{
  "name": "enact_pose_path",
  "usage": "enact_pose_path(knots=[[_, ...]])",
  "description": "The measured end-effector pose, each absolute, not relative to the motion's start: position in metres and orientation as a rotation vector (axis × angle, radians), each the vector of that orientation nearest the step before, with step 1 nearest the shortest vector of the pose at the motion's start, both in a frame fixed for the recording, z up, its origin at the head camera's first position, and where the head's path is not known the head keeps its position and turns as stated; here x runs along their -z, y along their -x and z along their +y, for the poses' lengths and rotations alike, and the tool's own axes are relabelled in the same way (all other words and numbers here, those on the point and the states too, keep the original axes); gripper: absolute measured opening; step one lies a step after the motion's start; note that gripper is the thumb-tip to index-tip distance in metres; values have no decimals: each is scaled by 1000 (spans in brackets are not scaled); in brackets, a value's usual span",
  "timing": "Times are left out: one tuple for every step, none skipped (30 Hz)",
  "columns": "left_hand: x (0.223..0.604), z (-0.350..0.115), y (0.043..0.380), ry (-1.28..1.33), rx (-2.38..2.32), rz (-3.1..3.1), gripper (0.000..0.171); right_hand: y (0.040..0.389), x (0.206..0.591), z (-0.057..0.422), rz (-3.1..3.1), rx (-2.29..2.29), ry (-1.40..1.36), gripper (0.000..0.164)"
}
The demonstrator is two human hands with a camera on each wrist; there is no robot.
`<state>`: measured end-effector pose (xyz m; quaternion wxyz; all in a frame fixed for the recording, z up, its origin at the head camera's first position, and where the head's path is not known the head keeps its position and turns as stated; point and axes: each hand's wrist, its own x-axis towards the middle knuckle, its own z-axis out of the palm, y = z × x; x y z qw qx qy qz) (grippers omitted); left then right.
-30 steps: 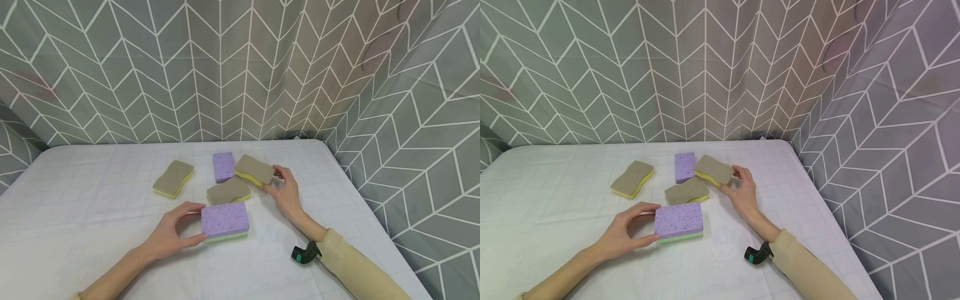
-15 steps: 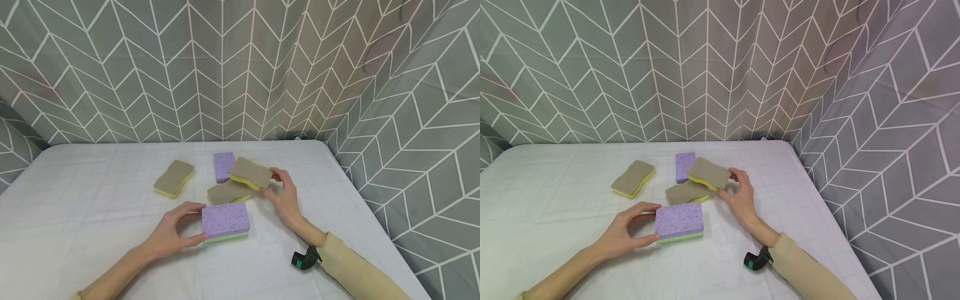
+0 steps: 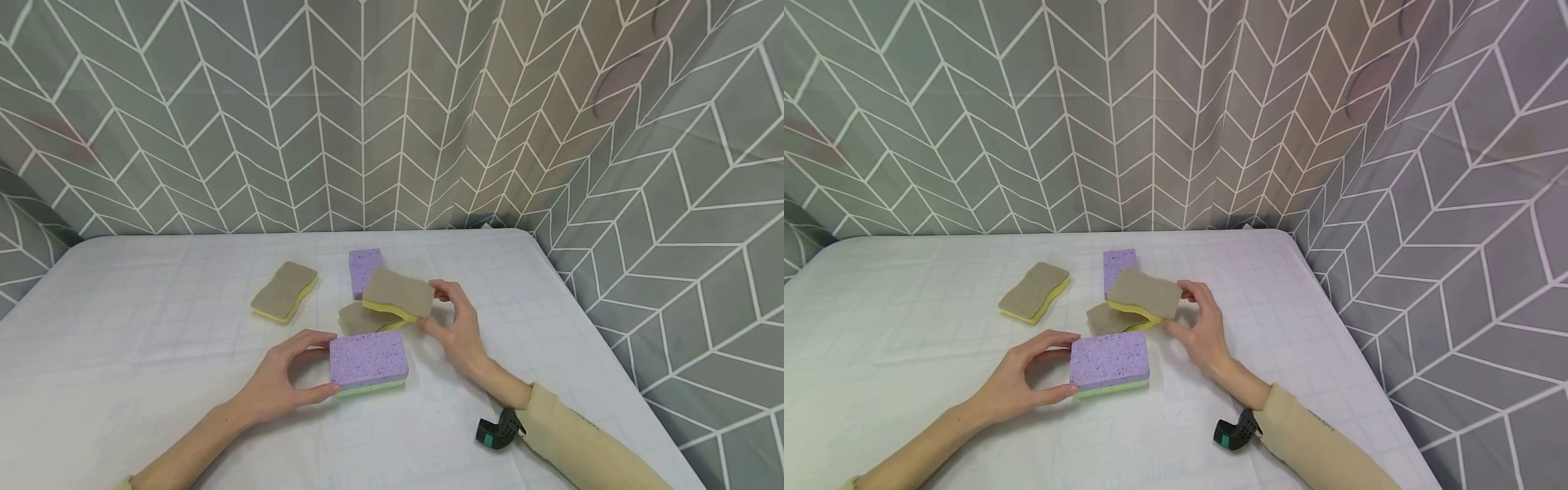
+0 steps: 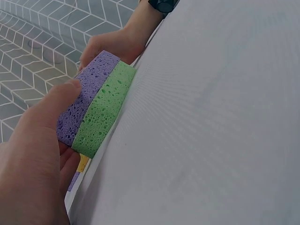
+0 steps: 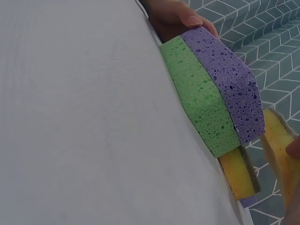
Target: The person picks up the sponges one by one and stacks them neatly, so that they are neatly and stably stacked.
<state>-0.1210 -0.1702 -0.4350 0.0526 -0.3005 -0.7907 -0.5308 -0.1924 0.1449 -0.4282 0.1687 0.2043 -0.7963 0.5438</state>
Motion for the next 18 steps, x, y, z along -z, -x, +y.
enact_pose_path(knots=[[435,-170,121,911,1614,-2407,66,192,428,144,-2264,-1558,-592,64],[435,-170,121,909,1612,-2410,67,191,428,144,-2265,-1569,-604,64],[435,-170,121,906,1612,-2413,67,191,428,144,-2264,-1581,-618,64],[435,-170,121,895,1620,-2421,67,190,429,143,-2260,-1598,-630,65],[435,-170,121,892,1619,-2424,67,189,429,143,-2258,-1612,-642,66],[435,-170,121,890,1617,-2425,67,189,429,142,-2255,-1626,-653,66],[435,-170,121,890,1610,-2427,67,188,430,142,-2253,-1636,-664,66],[435,-170,120,889,1606,-2428,67,188,430,142,-2248,-1649,-678,66],[435,-170,120,888,1601,-2428,67,187,430,142,-2244,-1661,-694,66],[435,-170,120,888,1599,-2427,67,187,430,141,-2238,-1674,-713,66],[435,-170,120,887,1596,-2428,67,187,430,141,-2234,-1678,-734,65],[435,-170,120,888,1594,-2428,67,186,431,141,-2230,-1680,-757,64],[435,-170,120,888,1595,-2428,67,186,431,142,-2225,-1679,-782,64],[435,-170,120,886,1601,-2427,67,187,431,142,-2218,-1677,-812,63],[435,-170,120,887,1606,-2426,67,187,431,142,-2216,-1672,-838,62],[435,-170,121,887,1612,-2425,67,188,432,142,-2211,-1673,-864,61],[436,-170,121,888,1618,-2424,67,188,433,142,-2206,-1673,-888,60],[436,-170,121,889,1623,-2423,67,188,433,142,-2204,-1672,-909,59]])
